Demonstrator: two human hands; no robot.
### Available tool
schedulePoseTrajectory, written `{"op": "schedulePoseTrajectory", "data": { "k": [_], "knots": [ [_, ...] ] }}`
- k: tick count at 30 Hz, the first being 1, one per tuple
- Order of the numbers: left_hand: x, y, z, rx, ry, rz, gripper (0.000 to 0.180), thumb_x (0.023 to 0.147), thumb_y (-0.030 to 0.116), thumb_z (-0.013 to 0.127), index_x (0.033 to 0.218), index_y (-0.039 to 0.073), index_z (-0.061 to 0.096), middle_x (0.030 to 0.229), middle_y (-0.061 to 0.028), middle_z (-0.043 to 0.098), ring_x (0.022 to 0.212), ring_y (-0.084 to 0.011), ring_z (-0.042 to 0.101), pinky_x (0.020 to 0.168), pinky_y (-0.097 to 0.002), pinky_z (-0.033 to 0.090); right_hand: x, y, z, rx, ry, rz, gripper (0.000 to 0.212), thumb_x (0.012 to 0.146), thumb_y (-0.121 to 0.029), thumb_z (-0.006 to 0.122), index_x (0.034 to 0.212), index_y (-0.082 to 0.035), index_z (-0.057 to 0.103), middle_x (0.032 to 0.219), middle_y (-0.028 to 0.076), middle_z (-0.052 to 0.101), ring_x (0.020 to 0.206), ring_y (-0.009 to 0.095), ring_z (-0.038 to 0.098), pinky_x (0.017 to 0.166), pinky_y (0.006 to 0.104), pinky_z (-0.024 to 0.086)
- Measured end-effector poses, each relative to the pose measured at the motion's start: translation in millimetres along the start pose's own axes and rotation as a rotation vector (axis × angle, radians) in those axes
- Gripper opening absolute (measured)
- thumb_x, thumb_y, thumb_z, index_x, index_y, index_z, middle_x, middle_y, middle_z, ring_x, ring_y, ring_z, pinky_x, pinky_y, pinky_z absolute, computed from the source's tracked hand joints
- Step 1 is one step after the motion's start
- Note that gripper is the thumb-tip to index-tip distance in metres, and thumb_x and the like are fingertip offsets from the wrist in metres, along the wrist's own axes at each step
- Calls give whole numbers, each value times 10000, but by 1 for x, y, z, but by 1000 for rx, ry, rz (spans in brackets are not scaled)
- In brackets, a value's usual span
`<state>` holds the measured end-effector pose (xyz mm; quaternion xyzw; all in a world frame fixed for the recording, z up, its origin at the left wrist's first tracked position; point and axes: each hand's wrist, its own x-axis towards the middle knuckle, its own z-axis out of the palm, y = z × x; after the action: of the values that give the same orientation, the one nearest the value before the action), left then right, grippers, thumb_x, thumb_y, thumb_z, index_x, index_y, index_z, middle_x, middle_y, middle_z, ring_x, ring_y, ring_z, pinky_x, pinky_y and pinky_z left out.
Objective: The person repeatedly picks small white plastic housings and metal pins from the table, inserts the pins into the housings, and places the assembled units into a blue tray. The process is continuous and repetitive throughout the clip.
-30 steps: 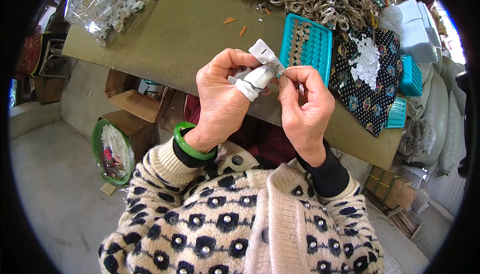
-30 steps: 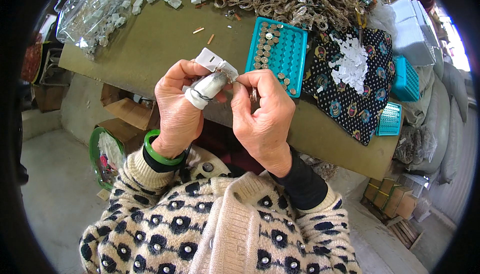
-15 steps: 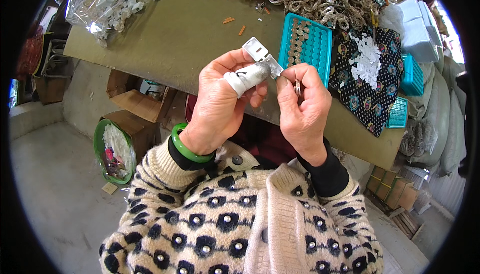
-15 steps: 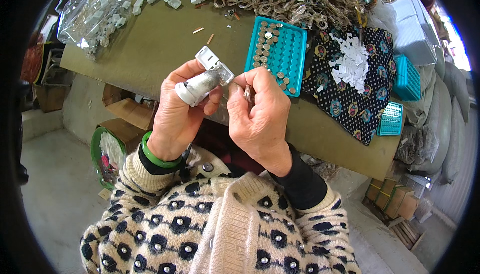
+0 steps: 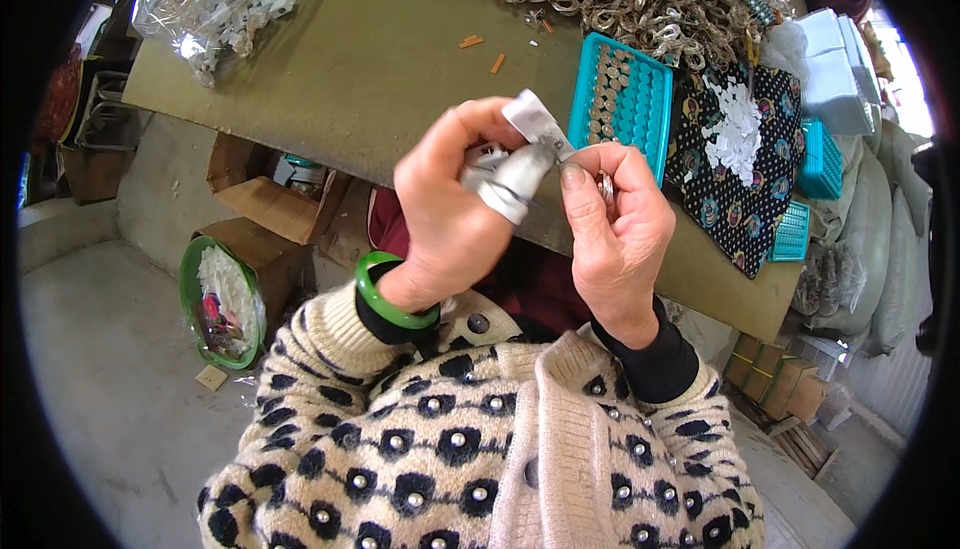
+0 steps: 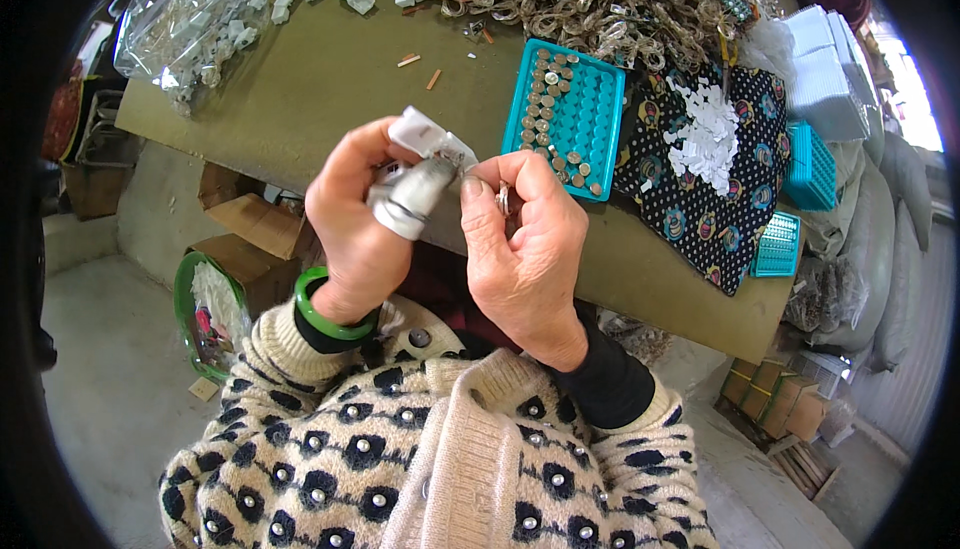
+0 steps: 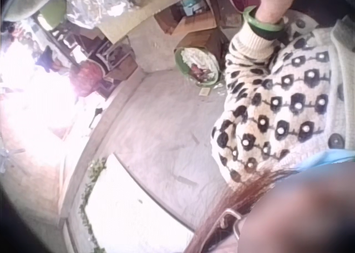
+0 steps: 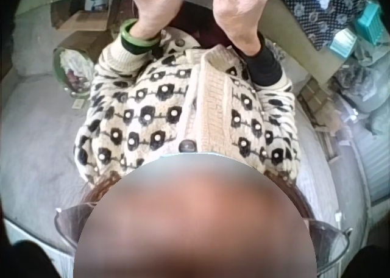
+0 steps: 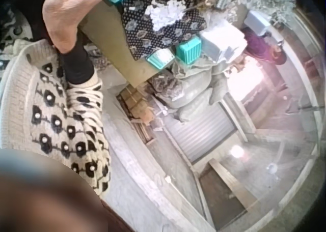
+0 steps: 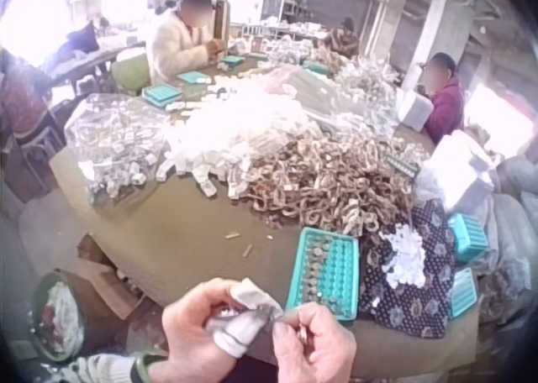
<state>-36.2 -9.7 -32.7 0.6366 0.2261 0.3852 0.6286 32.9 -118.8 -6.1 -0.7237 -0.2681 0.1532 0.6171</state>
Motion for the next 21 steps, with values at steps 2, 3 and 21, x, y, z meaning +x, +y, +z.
{"op": "schedulePoseTrajectory", "data": {
  "k": [2,3,21],
  "knots": [
    [5,-4,1,154,-1,394,250,792,0,742,1016,-3,632,831,-6,654,742,-78,586,625,-223,481,-1,2,5,-5,18,-28,79,915,-43,630,866,-9,579,676,-43,496,571,18,390,497,199,330],
    [5,-5,-1,206,-12,384,245,800,-13,729,1026,-7,635,844,-15,654,751,-76,588,618,-225,476,-2,3,6,-10,28,-42,77,913,-40,635,870,-6,581,678,-42,497,571,21,392,500,199,333],
    [3,-6,-8,193,12,398,252,798,-4,738,1025,1,628,847,-2,665,766,-57,594,639,-207,489,10,13,16,-357,88,-501,125,781,81,604,836,-6,535,782,84,520,560,157,464,495,269,386]
  ]
}}
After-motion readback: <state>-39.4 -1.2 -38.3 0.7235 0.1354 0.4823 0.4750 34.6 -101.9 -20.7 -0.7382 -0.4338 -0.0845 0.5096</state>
